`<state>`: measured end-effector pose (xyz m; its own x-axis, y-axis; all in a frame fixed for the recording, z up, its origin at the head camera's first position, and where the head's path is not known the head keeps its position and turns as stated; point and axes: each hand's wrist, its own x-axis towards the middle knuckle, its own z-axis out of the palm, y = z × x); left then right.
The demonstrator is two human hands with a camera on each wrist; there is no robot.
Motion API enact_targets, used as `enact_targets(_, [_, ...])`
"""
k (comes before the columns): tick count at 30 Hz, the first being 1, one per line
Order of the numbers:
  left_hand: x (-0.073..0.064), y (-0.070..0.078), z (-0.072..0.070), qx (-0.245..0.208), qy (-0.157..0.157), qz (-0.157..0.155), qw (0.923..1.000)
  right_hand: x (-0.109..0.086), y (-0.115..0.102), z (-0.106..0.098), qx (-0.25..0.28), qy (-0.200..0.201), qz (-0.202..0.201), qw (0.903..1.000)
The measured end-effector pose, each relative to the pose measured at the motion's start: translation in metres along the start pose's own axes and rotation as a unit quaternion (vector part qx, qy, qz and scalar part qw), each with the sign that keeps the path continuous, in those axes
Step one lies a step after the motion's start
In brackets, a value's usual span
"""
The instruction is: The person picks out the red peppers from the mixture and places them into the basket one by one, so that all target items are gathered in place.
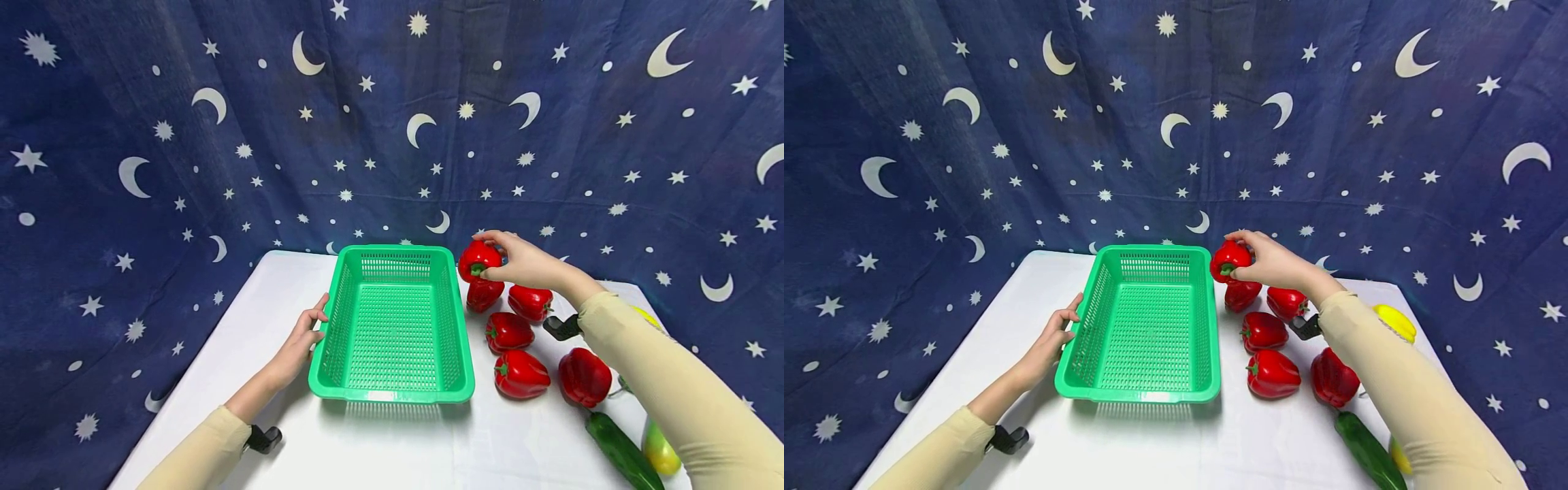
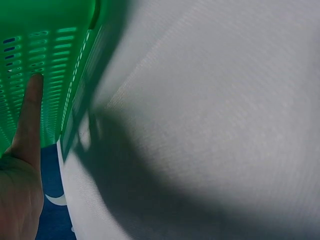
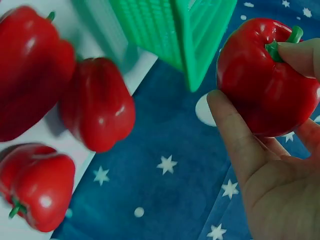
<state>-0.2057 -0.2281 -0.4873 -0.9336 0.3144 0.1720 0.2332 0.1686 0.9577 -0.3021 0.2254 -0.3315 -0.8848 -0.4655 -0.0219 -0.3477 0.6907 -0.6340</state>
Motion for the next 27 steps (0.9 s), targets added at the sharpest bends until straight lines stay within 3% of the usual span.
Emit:
enact_targets(11, [-0.001,0.000,0.000,0.001,0.006,-0.004,1.0000,0.028,-0.029,0.020,0.019,-0.022,-0.024,0.9993])
enact_targets(20, [0.000,0.007,-0.001,0.030,0.012,-0.022,0.9992,0.057,-0.054,0.039,0.045,-0.036,-0.060,0.9966])
enact_targets(27, [0.001,0.010,0.000,-0.003,0.008,-0.021,0.9997,0.077,-0.068,0.056,0.057,-0.041,-0.076,0.9946])
